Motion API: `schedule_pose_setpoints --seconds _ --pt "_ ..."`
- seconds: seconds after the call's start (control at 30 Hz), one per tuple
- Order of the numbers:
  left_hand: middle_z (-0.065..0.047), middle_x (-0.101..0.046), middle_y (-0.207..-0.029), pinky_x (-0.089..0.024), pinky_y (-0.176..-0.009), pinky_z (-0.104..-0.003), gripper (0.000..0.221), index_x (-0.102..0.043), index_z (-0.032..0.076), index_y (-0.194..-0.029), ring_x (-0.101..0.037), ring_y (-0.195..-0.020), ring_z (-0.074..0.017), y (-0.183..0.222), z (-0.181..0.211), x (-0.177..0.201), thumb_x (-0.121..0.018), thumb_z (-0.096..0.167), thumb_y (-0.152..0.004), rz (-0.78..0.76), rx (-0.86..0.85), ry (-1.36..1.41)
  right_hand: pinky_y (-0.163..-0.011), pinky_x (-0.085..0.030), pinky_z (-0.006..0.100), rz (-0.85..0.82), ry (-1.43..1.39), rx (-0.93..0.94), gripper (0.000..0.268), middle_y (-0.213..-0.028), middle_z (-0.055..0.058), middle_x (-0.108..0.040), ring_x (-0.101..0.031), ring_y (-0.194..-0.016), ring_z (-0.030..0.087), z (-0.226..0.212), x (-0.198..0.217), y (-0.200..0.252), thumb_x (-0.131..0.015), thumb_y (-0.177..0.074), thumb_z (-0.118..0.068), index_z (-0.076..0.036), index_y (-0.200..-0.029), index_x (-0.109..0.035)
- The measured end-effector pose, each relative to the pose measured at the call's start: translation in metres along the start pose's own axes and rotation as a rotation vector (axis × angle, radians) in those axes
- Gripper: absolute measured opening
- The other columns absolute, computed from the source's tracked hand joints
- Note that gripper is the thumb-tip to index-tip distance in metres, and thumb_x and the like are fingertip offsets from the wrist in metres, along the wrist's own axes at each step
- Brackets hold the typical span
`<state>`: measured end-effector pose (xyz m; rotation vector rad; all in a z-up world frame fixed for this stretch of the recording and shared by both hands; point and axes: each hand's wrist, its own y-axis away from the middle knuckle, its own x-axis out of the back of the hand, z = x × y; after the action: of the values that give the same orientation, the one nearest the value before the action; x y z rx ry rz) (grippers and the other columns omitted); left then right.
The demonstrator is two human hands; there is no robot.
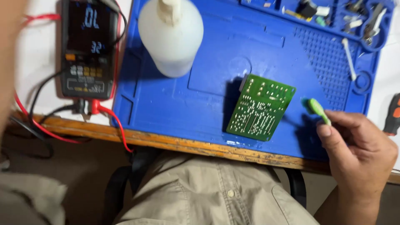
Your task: Cleaning a circuit board with a brush and testing its components using a multimeter
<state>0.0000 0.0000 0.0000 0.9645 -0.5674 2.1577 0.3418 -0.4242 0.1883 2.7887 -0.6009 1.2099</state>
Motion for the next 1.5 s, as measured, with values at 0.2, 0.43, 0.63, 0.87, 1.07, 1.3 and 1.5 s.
schedule_pose_setpoints --seconds 0.2,0.43,0.63,0.87,1.07,1.3,1.5 --pt "-0.003 -0.078 -0.119 -0.059 -0.093 -0.035 0.051 -0.080 0.012 -0.126 -0.076 -0.105 -0.0221 0.212 0.086 0.058 -0.103 0.047 -0.096 0.036 -0.076 0.046 -0.108 -0.064 0.034 -0.132 -0.197 -0.085 0.064 -0.130 0.028 -0.074 -0.077 -0.119 0.030 -0.047 -0.025 -0.017 -0.081 -0.111 0.008 0.013 -0.169 -0.055" --pt "-0.002 -0.084 -0.132 -0.063 -0.087 -0.037 0.038 -0.083 0.014 -0.124 -0.082 -0.107 -0.0234 0.216 0.320 0.050 -0.109 0.037 -0.112 0.287 -0.042 -0.319 -0.072 -0.059 0.028 -0.297 -0.344 -0.096 0.090 -0.116 0.020 -0.066 -0.067 -0.093 0.020 -0.057 -0.043 -0.050 -0.084 -0.106 0.013 0.005 -0.185 -0.043" --pt "-0.005 -0.076 -0.121 -0.063 -0.080 -0.042 0.038 -0.086 0.008 -0.127 -0.071 -0.094 -0.0257 0.196 0.312 -0.003 -0.096 0.044 -0.116 0.391 -0.194 -0.347 -0.056 -0.041 0.020 -0.194 -0.454 -0.113 0.057 -0.108 0.010 -0.063 -0.049 -0.064 0.010 -0.043 -0.048 -0.054 -0.075 -0.119 0.007 -0.011 -0.165 -0.047" --pt "-0.009 -0.076 -0.129 -0.061 -0.090 -0.046 0.012 -0.085 0.006 -0.132 -0.073 -0.106 -0.0306 0.181 0.337 -0.019 -0.078 0.010 -0.124 0.319 -0.258 -0.370 -0.051 -0.042 0.023 -0.176 -0.399 -0.083 0.046 -0.109 0.010 -0.060 -0.053 -0.069 0.012 -0.049 -0.049 -0.056 -0.076 -0.122 0.011 -0.007 -0.155 -0.049" --pt "-0.011 -0.082 -0.138 -0.054 -0.096 -0.050 0.018 -0.087 0.007 -0.138 -0.080 -0.114 -0.0302 0.183 0.326 -0.013 -0.085 0.008 -0.119 0.296 -0.290 -0.220 -0.055 -0.041 0.025 -0.141 -0.421 -0.040 0.037 -0.098 0.009 -0.053 -0.045 -0.061 0.012 -0.038 -0.047 -0.057 -0.065 -0.127 0.007 -0.006 -0.157 -0.048" --pt "-0.008 -0.088 -0.130 -0.050 -0.095 -0.049 0.009 -0.090 0.009 -0.125 -0.078 -0.113 -0.0313 0.174 0.326 0.010 -0.082 0.012 -0.123 0.342 -0.271 -0.316 -0.056 -0.043 0.025 -0.091 -0.450 -0.072 0.032 -0.109 0.008 -0.055 -0.046 -0.064 0.011 -0.024 -0.048 -0.055 -0.065 -0.133 0.004 -0.007 -0.159 -0.050" --pt "0.000 -0.073 -0.115 -0.046 -0.086 -0.041 0.022 -0.076 0.018 -0.104 -0.064 -0.099 -0.0232 0.157 0.330 0.003 -0.080 0.005 -0.122 0.290 -0.384 -0.419 -0.058 -0.040 0.024 -0.093 -0.442 -0.060 0.029 -0.105 0.009 -0.055 -0.046 -0.063 0.012 -0.027 -0.047 -0.053 -0.063 -0.134 0.007 -0.002 -0.159 -0.050"
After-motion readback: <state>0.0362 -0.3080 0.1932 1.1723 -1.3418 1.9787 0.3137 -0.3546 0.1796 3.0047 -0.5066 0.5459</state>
